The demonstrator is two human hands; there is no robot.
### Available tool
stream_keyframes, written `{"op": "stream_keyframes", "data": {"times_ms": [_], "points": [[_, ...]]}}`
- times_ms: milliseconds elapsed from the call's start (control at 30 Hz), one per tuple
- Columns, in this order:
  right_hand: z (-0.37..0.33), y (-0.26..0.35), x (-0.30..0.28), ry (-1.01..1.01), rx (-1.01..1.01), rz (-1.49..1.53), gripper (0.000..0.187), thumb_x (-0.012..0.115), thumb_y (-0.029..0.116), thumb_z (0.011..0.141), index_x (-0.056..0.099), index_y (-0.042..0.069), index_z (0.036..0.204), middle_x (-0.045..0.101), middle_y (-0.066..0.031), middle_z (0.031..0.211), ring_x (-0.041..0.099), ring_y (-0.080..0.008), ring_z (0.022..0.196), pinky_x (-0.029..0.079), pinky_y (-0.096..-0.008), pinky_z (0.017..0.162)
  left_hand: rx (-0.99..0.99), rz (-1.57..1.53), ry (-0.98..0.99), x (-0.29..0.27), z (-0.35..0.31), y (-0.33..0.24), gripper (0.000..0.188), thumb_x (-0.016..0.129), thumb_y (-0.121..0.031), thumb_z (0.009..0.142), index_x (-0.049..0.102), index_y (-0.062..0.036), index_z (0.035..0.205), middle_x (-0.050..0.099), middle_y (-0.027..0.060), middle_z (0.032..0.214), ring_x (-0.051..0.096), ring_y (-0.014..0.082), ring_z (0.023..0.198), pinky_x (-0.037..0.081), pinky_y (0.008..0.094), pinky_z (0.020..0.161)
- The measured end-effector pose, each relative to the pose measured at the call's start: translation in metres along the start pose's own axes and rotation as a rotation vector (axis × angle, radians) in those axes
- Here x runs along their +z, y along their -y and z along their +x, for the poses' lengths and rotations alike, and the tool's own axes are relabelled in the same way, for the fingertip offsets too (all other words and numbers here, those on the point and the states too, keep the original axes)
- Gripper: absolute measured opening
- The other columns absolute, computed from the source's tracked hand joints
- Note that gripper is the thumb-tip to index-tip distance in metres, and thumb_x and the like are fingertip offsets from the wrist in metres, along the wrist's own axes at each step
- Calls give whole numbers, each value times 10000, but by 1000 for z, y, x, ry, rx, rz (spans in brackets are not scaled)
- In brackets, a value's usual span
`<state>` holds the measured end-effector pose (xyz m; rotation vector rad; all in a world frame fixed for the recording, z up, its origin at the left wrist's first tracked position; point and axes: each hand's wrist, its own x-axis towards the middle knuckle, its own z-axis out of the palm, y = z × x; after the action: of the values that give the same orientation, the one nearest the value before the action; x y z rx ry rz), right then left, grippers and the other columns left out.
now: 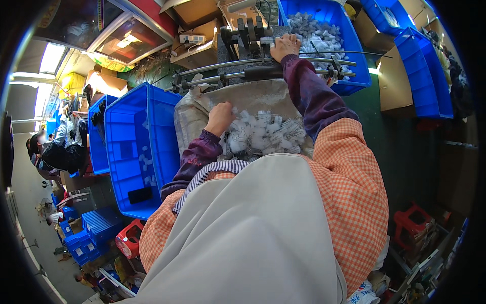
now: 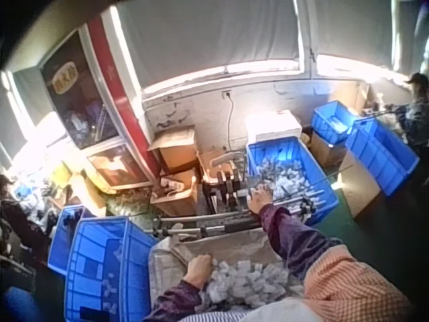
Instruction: The person repeatedly picks small white items from a pile on a table and places them into a blue bin. The task involves continuous hand-based sorting of these small components in a workshop setting.
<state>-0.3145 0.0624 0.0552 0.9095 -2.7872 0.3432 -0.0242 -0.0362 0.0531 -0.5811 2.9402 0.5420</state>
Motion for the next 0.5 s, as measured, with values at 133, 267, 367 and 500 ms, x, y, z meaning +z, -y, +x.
{"op": "stream_keyframes", "data": {"times_ms": [133,267,367,500], "points": [[1,30,11,-17,-43,-51,317,521,354,780,633,120,964,542,-84,1035,418,-275,1056,283,-430,879,102,-115,-131,2,3,0,243,505,-49,732,565,-52,968,587,209,814,580,387,772,472,456,692],[-2,54,15,-52,-66,-32,266,491,309,811,623,111,931,554,-87,999,431,-271,1043,271,-448,889,150,-162,-157,-7,0,-8,316,464,-8,751,560,-103,1037,582,203,865,576,387,778,468,451,698],[-3,52,13,-66,-67,-27,259,484,292,808,623,106,923,555,-89,995,434,-266,1053,266,-460,899,136,-167,-190,-11,-3,-7,309,466,-16,764,560,-109,1043,576,195,877,573,383,788,468,443,698],[-3,26,7,-10,-57,-53,256,485,280,793,625,119,933,557,-87,1011,452,-272,1056,284,-459,893,238,-210,-411,-23,2,-2,236,495,-68,800,550,-82,1030,573,172,862,570,355,758,462,419,678]]}}
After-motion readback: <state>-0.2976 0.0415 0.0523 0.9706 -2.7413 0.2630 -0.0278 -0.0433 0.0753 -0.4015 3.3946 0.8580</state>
